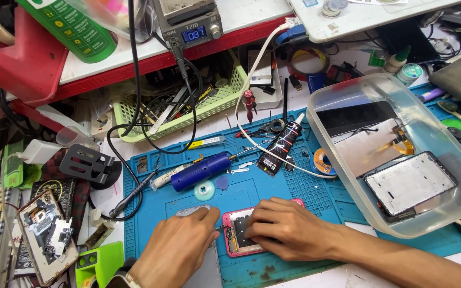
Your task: The person works on a disassembled pink smartphone placed on a blue cutting mat. Using a small metal tool, they carefully pry and lift a black internal component from the phone's frame. The workspace is cluttered with various tools, including a soldering iron and glue, and other electronic parts.
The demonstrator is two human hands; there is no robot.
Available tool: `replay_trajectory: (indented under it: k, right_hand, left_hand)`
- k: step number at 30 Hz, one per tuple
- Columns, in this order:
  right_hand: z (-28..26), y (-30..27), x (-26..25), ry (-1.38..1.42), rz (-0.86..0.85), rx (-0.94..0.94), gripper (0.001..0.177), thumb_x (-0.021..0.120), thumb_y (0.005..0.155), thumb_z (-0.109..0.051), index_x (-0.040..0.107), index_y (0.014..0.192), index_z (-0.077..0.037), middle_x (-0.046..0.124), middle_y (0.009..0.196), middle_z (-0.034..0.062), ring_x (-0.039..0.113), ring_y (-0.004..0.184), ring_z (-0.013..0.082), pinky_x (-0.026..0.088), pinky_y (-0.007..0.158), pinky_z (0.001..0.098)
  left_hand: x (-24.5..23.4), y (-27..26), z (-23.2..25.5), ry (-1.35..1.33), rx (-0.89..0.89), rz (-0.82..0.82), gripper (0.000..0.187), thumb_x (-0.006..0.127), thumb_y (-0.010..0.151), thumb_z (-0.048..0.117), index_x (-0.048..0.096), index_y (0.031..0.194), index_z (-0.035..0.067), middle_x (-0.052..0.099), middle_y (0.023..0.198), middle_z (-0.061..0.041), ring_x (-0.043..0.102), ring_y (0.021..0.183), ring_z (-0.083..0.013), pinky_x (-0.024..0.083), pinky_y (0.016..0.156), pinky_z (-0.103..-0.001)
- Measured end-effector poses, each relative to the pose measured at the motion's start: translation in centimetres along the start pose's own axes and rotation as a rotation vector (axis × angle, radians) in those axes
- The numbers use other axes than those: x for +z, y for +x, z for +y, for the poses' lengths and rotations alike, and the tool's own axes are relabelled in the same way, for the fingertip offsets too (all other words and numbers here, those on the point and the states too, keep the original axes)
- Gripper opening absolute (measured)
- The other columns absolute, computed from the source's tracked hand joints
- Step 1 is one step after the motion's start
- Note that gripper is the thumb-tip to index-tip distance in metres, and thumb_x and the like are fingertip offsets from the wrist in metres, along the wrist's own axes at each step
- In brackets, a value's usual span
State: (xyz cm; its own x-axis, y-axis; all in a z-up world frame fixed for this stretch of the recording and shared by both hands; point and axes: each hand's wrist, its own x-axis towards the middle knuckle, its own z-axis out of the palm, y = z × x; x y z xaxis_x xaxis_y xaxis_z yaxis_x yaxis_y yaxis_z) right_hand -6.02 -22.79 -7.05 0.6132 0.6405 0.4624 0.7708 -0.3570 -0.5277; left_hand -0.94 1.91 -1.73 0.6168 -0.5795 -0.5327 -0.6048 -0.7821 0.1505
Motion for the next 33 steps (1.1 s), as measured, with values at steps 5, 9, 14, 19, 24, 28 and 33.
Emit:
replay_trajectory:
  k: [5, 9, 14, 19, 24, 28, 33]
  right_hand:
    - [-0.1, 0.1, 0.0, 0.01, 0.001, 0.034, 0.007, 0.063, 0.097, -0.005, 0.068, 0.101, -0.008, 0.068, 0.102, 0.0066, 0.061, 0.088, 0.0262, 0.046, 0.07, 0.0391]
    - [-0.1, 0.3, 0.2, 0.013, -0.009, 0.051, 0.007, 0.066, 0.095, -0.006, 0.07, 0.101, -0.009, 0.068, 0.101, 0.0056, 0.062, 0.089, 0.025, 0.047, 0.07, 0.0381]
    - [-0.2, 0.6, 0.2, -0.002, -0.021, 0.062, 0.005, 0.067, 0.097, -0.011, 0.071, 0.101, -0.01, 0.067, 0.1, 0.0055, 0.061, 0.088, 0.0246, 0.046, 0.069, 0.0384]
    - [-0.2, 0.6, 0.4, 0.008, -0.032, 0.095, 0.007, 0.067, 0.097, -0.011, 0.071, 0.102, -0.01, 0.066, 0.101, 0.0061, 0.061, 0.089, 0.0249, 0.046, 0.069, 0.0388]
    - [-0.2, 0.8, 0.4, 0.016, -0.031, 0.111, 0.007, 0.067, 0.097, -0.012, 0.071, 0.102, -0.009, 0.066, 0.1, 0.0059, 0.061, 0.088, 0.0244, 0.046, 0.068, 0.0386]
    - [-0.3, 1.1, 0.2, 0.01, -0.018, 0.093, 0.007, 0.066, 0.098, -0.011, 0.071, 0.101, -0.009, 0.066, 0.098, 0.0059, 0.06, 0.086, 0.0244, 0.044, 0.066, 0.0379]
    - [-0.3, 1.0, 0.3, 0.007, -0.035, 0.116, 0.007, 0.065, 0.098, -0.013, 0.071, 0.102, -0.01, 0.065, 0.099, 0.0054, 0.06, 0.086, 0.0243, 0.044, 0.068, 0.0383]
  left_hand:
    - [3.0, -0.2, -1.8, -0.1, -0.069, 0.018, 0.03, 0.049, 0.108, 0.051, 0.044, 0.122, 0.025, 0.067, 0.11, -0.004, 0.064, 0.075, -0.0474, 0.047, 0.054, -0.055]
    - [4.8, -0.4, -2.2, -0.159, -0.07, 0.061, 0.029, 0.046, 0.109, 0.051, 0.046, 0.12, 0.024, 0.071, 0.102, -0.005, 0.068, 0.076, -0.0435, 0.051, 0.055, -0.053]
    - [6.7, 0.1, -2.5, -0.11, -0.038, 0.133, 0.031, 0.046, 0.11, 0.05, 0.044, 0.121, 0.022, 0.069, 0.098, -0.002, 0.067, 0.061, -0.0383, 0.052, 0.046, -0.05]
    - [9.0, 0.2, -2.4, -0.035, 0.02, 0.295, 0.027, 0.047, 0.11, 0.048, 0.047, 0.115, 0.021, 0.063, 0.094, 0.001, 0.061, 0.047, -0.029, 0.048, 0.034, -0.046]
    - [10.7, 0.1, -1.1, 0.304, 0.097, 0.71, 0.011, 0.064, 0.096, 0.017, 0.054, 0.1, 0.019, 0.057, 0.086, 0.0, 0.056, 0.033, -0.0119, 0.038, 0.02, -0.035]
    - [11.5, 0.2, -0.2, 0.274, 0.043, 0.771, 0.013, 0.064, 0.101, 0.029, 0.055, 0.096, 0.021, 0.059, 0.082, 0.002, 0.045, 0.026, -0.0119, 0.035, 0.021, -0.033]
    - [11.3, 0.3, 2.5, 0.324, -0.165, 1.0, 0.025, 0.058, 0.1, 0.009, 0.054, 0.08, 0.024, 0.049, 0.069, 0.007, 0.025, 0.033, -0.0111, 0.019, 0.031, -0.031]
